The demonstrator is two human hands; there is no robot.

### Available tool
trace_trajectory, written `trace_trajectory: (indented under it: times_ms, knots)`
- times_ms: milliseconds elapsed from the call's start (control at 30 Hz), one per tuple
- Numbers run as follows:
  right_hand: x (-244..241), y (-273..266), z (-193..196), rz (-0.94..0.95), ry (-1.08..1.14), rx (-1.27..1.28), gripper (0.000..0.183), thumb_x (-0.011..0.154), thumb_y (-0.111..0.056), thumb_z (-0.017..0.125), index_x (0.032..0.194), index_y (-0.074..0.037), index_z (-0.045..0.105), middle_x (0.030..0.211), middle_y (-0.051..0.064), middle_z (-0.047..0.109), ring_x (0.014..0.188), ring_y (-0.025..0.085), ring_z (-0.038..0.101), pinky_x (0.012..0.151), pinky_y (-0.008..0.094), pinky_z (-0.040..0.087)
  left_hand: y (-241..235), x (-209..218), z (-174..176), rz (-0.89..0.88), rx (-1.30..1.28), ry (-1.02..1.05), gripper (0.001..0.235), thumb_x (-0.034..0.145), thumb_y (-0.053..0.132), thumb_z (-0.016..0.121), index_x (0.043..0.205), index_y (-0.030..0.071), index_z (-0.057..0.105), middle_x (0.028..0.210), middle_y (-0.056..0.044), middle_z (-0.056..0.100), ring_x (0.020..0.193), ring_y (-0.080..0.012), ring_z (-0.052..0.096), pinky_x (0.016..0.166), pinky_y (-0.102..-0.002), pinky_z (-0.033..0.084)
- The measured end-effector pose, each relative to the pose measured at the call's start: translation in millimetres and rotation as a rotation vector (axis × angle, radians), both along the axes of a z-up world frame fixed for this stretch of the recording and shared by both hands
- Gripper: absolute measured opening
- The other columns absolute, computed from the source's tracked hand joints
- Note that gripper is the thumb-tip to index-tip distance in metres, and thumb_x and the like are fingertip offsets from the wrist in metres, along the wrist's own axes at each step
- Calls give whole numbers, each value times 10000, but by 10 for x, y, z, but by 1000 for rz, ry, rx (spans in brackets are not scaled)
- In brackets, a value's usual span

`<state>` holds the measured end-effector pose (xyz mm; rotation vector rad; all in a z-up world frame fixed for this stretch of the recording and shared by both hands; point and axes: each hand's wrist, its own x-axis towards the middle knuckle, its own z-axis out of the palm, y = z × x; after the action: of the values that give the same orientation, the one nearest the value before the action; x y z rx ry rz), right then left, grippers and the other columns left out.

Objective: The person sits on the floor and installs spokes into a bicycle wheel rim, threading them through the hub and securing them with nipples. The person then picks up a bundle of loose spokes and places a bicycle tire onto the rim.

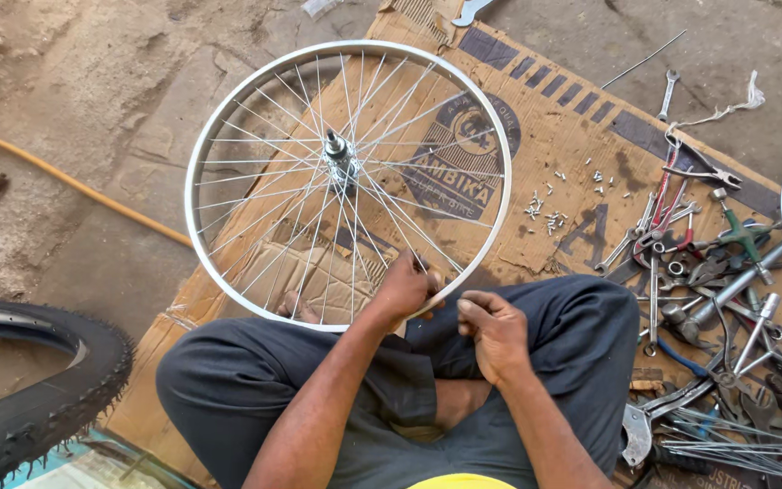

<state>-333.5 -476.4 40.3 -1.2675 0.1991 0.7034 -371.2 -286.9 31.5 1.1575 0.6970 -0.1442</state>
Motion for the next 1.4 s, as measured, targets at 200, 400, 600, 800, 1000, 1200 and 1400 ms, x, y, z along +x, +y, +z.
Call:
trace_trajectory:
  times_ms: [200, 400, 600, 800, 1000, 1200, 1400]
  knots:
    - [-107, 95, -103, 65, -311, -87, 120, 849, 54, 726, 967, 43, 747, 825, 59, 704, 660, 109, 617, 611, 233, 496, 39, 6, -97, 33, -7, -95, 173, 988, 92, 609, 1027, -25, 487, 713, -150, 658, 535, -241, 670, 422, -369, 520]
    - [-146, 278, -138, -36, -424, -32, 149, 826, 131, 752, 913, 16, 715, 854, 20, 680, 759, 56, 602, 687, 193, 481, 77, 7, 80, 30, -38, -78, 185, 957, 68, 622, 1001, -1, 456, 679, -156, 647, 503, -258, 651, 397, -390, 506]
    - [-218, 357, 17, 20, -558, -84, 132, 844, 117, 751, 910, 8, 715, 883, 7, 693, 806, 56, 630, 733, 192, 516, 124, -25, 297, 7, -17, -24, 176, 967, 95, 626, 988, -4, 482, 715, -139, 662, 533, -225, 674, 419, -374, 542]
    - [-188, 363, 3, 26, -596, -130, 125, 855, 106, 754, 905, 2, 707, 871, 8, 691, 789, 53, 622, 712, 193, 512, 127, -36, 377, 0, 28, -14, 184, 969, 107, 639, 974, -9, 496, 730, -138, 659, 548, -212, 673, 429, -366, 551]
    - [-121, 301, -124, 53, -621, -345, 228, 798, 44, 857, 889, -13, 656, 805, 12, 632, 714, 59, 547, 639, 210, 474, 113, -45, 284, -12, 47, -37, 172, 956, 112, 657, 945, -10, 537, 735, -140, 660, 557, -214, 669, 445, -374, 546]
    - [118, 312, -181, 146, -300, -161, 159, 759, 80, 775, 841, -5, 670, 783, 22, 716, 695, 75, 651, 636, 227, 540, 68, -146, 261, -124, 939, -111, 278, 831, 240, 794, 925, 2, 686, 889, -190, 719, 798, -340, 694, 689, -437, 539]
    - [81, 299, -259, 169, -426, -191, 124, 803, 51, 791, 895, 16, 715, 775, 14, 692, 683, 58, 604, 615, 214, 489, 212, 68, 153, 220, 335, 104, 500, 875, 346, 751, 1150, -36, 584, 1000, -189, 716, 854, -315, 733, 722, -410, 577]
